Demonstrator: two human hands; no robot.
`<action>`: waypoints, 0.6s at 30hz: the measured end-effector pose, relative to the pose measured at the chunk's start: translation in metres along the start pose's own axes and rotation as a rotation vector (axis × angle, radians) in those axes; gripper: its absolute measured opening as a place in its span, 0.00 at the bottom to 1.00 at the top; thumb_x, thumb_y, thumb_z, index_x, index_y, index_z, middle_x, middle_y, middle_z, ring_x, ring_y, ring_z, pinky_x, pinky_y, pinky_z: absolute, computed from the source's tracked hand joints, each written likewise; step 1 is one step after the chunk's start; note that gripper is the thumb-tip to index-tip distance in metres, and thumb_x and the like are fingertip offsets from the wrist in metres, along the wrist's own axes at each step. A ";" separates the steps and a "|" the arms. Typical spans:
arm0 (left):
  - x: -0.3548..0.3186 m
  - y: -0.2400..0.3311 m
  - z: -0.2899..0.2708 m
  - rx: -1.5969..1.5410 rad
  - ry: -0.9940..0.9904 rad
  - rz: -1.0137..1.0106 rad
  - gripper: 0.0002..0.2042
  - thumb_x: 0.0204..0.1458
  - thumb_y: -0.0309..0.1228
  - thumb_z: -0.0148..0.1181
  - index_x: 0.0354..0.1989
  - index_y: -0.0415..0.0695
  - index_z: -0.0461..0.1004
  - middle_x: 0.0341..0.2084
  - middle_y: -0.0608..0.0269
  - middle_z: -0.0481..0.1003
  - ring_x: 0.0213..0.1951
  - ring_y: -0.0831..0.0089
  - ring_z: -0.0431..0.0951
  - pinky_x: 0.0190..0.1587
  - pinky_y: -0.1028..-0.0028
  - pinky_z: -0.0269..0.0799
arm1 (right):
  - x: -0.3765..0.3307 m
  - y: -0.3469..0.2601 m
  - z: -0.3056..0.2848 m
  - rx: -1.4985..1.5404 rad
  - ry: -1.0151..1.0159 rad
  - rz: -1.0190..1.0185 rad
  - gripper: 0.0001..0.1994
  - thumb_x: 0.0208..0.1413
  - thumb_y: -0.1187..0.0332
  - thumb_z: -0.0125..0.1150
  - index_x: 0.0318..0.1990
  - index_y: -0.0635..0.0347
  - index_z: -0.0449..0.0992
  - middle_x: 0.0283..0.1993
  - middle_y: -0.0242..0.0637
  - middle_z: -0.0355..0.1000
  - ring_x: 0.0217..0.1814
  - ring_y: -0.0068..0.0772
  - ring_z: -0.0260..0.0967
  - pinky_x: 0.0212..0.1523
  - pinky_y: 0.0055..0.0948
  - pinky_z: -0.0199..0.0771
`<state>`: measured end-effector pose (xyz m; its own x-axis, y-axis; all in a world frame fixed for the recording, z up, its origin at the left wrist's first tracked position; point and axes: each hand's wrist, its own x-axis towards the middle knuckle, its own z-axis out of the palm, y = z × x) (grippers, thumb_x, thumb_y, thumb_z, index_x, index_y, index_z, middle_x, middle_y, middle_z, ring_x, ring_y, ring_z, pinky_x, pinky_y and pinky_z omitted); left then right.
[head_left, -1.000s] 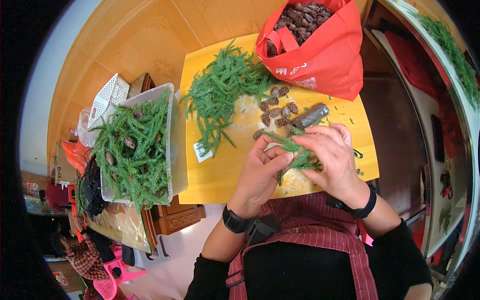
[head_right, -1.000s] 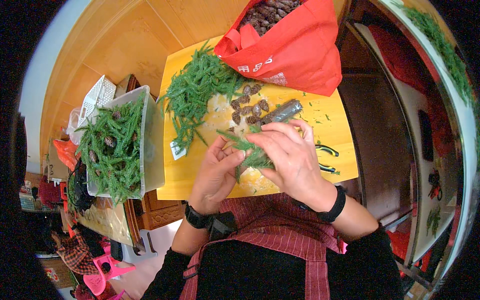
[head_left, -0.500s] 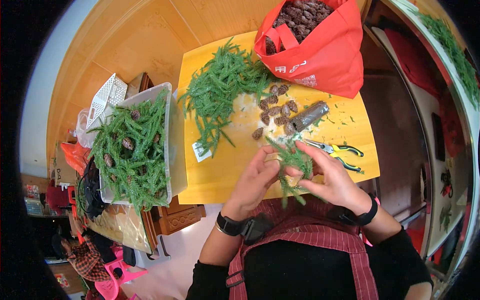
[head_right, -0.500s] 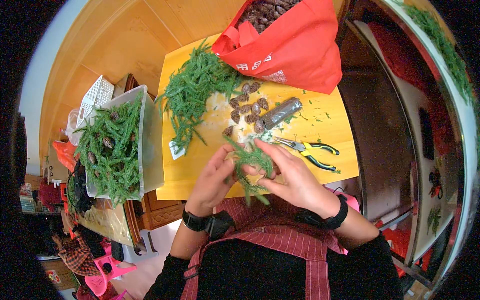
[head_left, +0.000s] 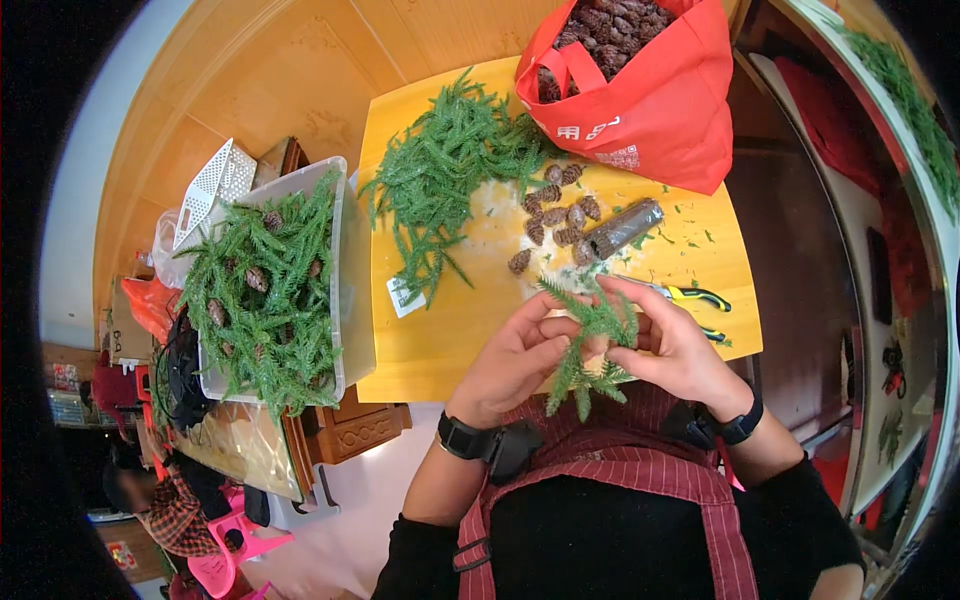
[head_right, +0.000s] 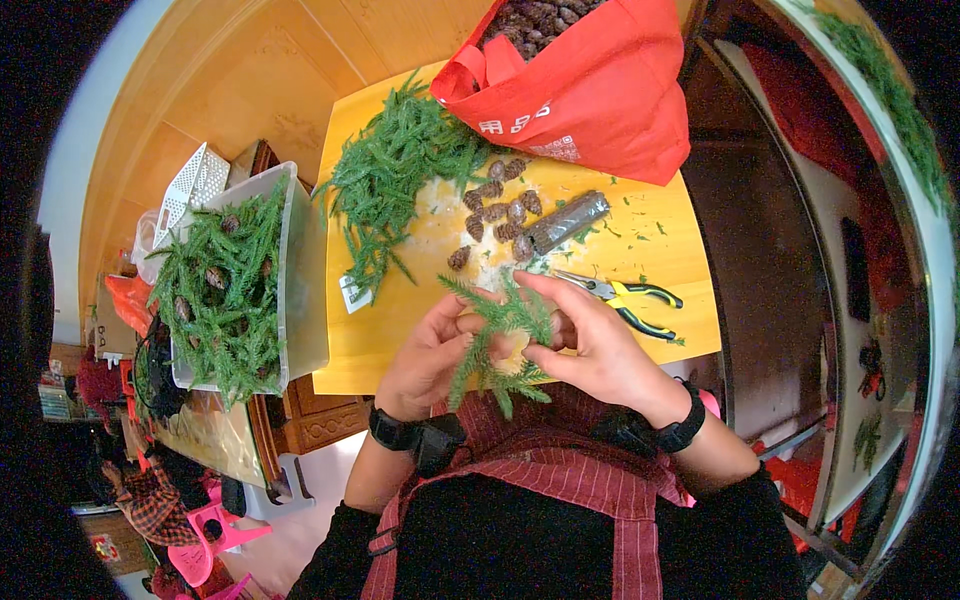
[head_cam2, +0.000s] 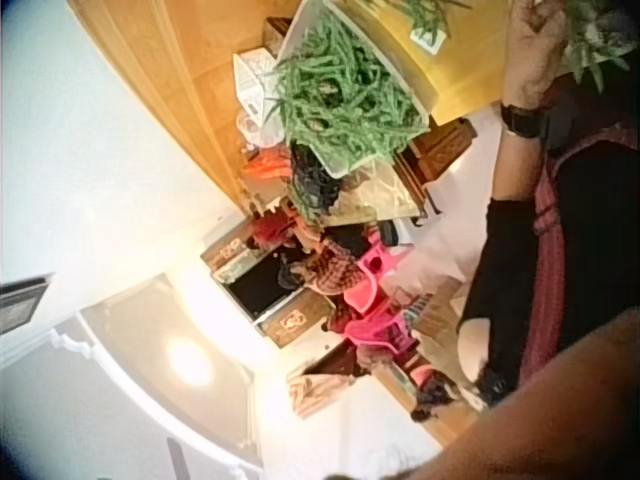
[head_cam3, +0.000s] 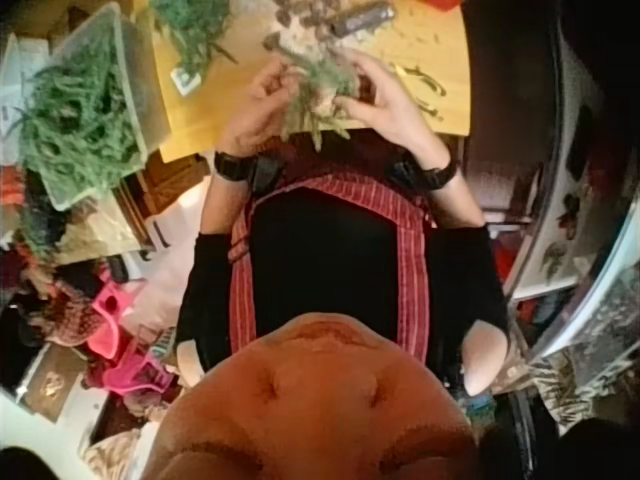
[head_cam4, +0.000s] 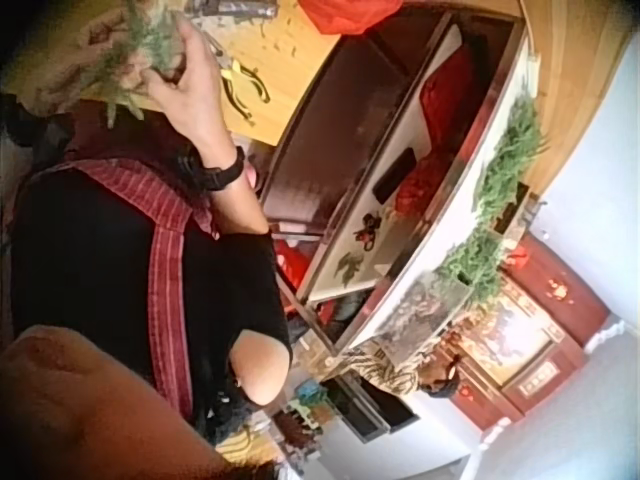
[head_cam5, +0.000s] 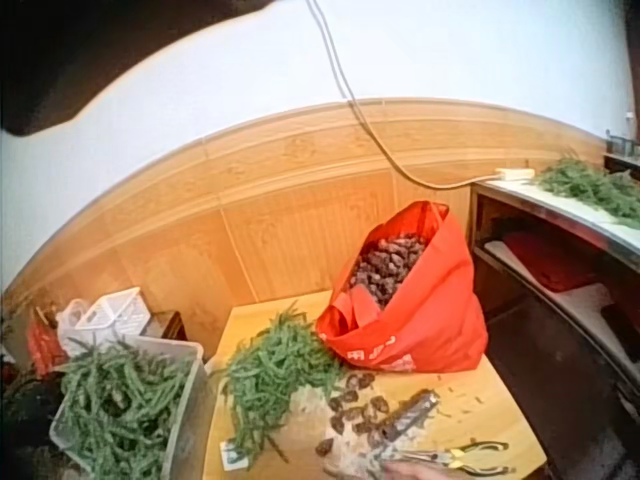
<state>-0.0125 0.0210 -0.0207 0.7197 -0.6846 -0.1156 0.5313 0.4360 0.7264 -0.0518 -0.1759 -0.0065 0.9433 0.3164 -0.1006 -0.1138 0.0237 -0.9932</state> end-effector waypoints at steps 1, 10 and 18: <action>-0.002 -0.001 -0.006 -0.018 -0.028 -0.025 0.21 0.50 0.25 0.52 0.53 0.41 0.56 0.38 0.63 0.69 0.42 0.73 0.70 0.46 0.74 0.64 | 0.000 -0.002 0.000 0.000 0.000 -0.001 0.32 0.45 0.85 0.51 0.60 0.59 0.50 0.55 0.35 0.57 0.53 0.24 0.60 0.50 0.23 0.64; -0.002 -0.002 -0.016 0.503 0.201 -0.085 0.21 0.44 0.21 0.58 0.49 0.42 0.63 0.25 0.69 0.69 0.31 0.80 0.72 0.35 0.81 0.67 | 0.002 0.005 -0.005 -0.106 0.019 0.094 0.30 0.44 0.84 0.53 0.57 0.59 0.55 0.46 0.32 0.57 0.44 0.21 0.64 0.42 0.22 0.69; 0.004 -0.014 -0.034 0.572 0.283 -0.103 0.19 0.45 0.20 0.57 0.48 0.40 0.64 0.25 0.66 0.69 0.27 0.81 0.72 0.31 0.83 0.68 | 0.021 0.026 -0.031 -0.435 -0.025 -0.070 0.19 0.47 0.68 0.59 0.48 0.61 0.66 0.39 0.39 0.66 0.32 0.26 0.67 0.34 0.26 0.70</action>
<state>-0.0015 0.0320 -0.0539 0.8092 -0.4918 -0.3213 0.3383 -0.0571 0.9393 -0.0248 -0.1983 -0.0364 0.9357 0.3508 -0.0363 0.0968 -0.3544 -0.9301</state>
